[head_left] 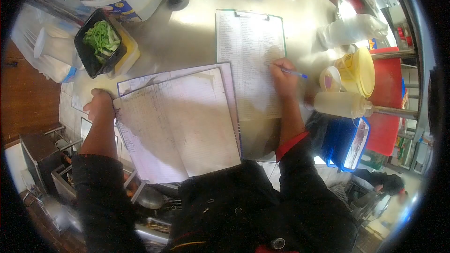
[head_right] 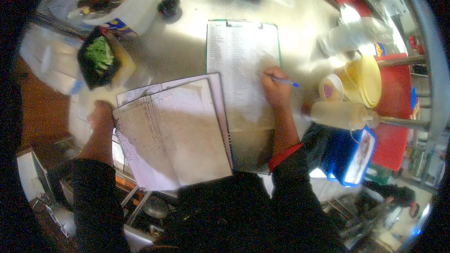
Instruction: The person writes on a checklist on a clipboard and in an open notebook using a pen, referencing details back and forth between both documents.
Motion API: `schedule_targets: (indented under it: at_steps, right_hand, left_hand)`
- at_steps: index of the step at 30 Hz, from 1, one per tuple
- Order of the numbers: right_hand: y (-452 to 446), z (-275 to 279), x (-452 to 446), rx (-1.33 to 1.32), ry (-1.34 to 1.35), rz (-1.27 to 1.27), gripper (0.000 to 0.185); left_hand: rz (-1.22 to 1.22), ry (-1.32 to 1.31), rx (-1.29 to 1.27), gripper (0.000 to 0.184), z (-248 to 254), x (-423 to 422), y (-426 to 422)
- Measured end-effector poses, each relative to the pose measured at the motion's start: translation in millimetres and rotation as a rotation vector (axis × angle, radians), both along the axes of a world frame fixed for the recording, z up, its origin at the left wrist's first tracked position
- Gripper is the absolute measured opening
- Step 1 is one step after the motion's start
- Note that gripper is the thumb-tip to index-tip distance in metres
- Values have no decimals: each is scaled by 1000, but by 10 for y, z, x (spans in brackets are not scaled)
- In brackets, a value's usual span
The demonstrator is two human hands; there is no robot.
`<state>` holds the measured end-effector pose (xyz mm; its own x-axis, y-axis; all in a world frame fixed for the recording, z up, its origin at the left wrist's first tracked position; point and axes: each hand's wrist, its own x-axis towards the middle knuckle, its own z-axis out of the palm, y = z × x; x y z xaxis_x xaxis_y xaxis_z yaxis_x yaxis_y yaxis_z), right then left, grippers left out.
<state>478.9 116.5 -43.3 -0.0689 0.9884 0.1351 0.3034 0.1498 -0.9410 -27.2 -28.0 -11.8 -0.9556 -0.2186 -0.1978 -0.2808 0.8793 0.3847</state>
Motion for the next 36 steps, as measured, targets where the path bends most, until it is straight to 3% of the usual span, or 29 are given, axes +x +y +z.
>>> schedule_targets:
  at_steps: [9,36]
  right_hand:
    - [-18,-3,4,-54,28,-19,7]
    - [-35,119,-78,25,-97,1,6]
  left_hand:
    - [-14,-9,4,79,-187,-163,-63]
    - [14,-21,-8,79,51,49,19]
